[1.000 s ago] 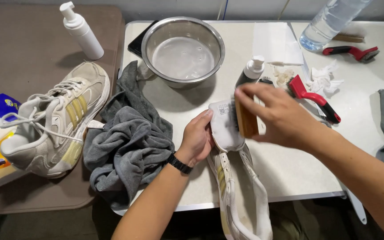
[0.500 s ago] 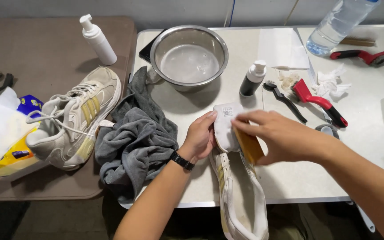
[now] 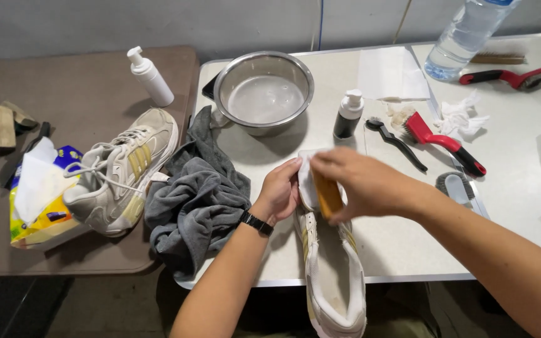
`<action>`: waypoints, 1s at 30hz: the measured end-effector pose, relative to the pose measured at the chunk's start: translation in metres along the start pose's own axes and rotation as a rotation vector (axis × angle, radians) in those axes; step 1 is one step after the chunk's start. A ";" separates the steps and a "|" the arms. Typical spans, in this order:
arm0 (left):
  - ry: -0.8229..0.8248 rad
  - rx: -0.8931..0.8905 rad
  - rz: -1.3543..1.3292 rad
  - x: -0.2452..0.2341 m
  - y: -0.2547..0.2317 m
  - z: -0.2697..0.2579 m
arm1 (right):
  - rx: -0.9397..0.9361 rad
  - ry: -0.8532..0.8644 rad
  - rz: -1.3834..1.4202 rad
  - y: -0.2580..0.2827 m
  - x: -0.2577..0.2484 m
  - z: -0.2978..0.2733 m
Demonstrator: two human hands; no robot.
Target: Cleaning a pair of sneakers using cleaning foam, brushes, and a cloth on a workbench.
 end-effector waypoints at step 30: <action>0.050 -0.223 -0.021 0.022 -0.006 -0.013 | -0.034 0.078 0.454 0.017 -0.002 0.007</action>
Point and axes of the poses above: each hand's wrist, its own z-axis towards the middle knuckle, its own x-axis out of the palm, y = z × x, the point moved 6 cm from there along z, towards the middle knuckle, and after that the axes turned 1 degree about -x, right-handed, at the moved point
